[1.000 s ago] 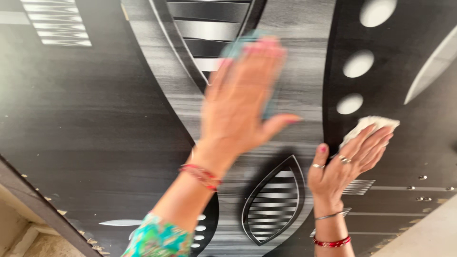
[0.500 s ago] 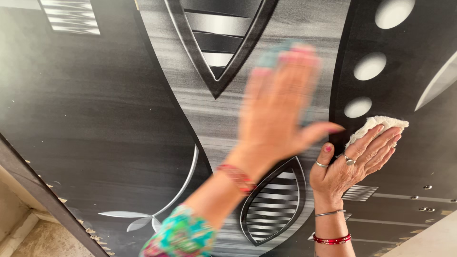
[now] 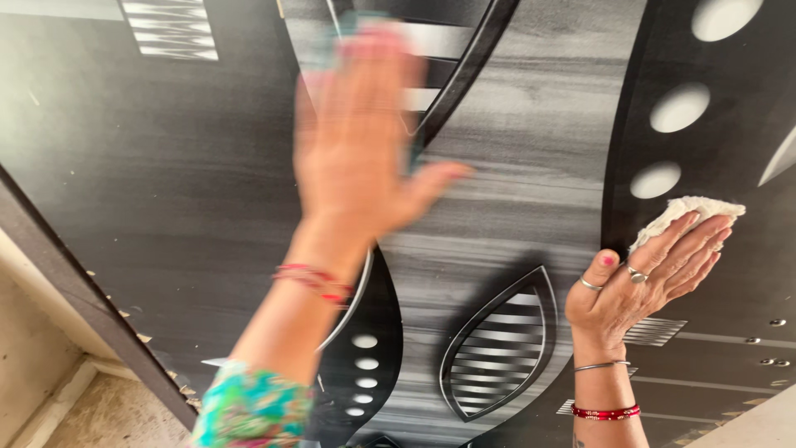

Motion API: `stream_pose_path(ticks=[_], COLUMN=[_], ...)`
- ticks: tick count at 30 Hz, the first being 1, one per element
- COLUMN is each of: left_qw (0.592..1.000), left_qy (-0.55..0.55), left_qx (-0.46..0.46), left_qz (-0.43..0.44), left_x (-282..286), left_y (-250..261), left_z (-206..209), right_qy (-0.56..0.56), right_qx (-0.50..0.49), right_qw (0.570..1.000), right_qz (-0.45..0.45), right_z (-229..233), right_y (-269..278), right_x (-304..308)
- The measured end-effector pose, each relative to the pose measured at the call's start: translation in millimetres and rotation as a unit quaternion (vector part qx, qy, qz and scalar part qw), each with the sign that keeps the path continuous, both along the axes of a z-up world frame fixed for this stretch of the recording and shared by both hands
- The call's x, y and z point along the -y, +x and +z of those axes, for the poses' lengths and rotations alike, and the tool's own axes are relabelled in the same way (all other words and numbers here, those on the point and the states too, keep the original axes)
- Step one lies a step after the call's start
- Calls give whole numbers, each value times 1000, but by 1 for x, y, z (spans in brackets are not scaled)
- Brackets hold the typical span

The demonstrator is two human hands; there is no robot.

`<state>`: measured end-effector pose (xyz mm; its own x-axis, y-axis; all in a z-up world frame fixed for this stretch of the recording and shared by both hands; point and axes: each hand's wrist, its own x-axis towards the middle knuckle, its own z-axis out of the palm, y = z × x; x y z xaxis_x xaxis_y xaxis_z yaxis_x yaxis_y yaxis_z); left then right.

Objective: The person wipes a dark gray surface with a light blue cloth in the left hand and a white cloth in the right hand. The person moves both hands in circular and back-and-forth motions across the surface, covering multiple areas.

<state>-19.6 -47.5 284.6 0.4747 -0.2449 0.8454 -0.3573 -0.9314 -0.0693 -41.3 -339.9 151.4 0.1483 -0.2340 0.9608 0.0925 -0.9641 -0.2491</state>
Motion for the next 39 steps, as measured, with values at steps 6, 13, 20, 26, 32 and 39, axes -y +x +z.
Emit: stream_pose_path(ticks=[6,13,20,26,32,39], left_qw=[992,952,981,992,971,949], left_qy=[-114,134,163,-39,105,206], left_qx=[47,-258,77,119,-213,33], left_qz=[40,99,-75,20,12,-235], left_x=[-92,-57,-37,-77,-38,-15], left_y=[0,-6,1,8,-4,2], left_z=[-81,-206,-133,-66,-153,-196], right_qy=[-3,-6,-14,-13,-20,-271], right_qx=[10,-3,-3,-3,-1,-33], right_qw=[1000,1000,1000,1000,1000,960], right_qz=[12,-3,-11,-13,-2,71], right_z=[-1,-6,-7,-8,-8,-58], right_y=[-1,2,4,6,3,1], right_x=[1,5,6,5,1,-30])
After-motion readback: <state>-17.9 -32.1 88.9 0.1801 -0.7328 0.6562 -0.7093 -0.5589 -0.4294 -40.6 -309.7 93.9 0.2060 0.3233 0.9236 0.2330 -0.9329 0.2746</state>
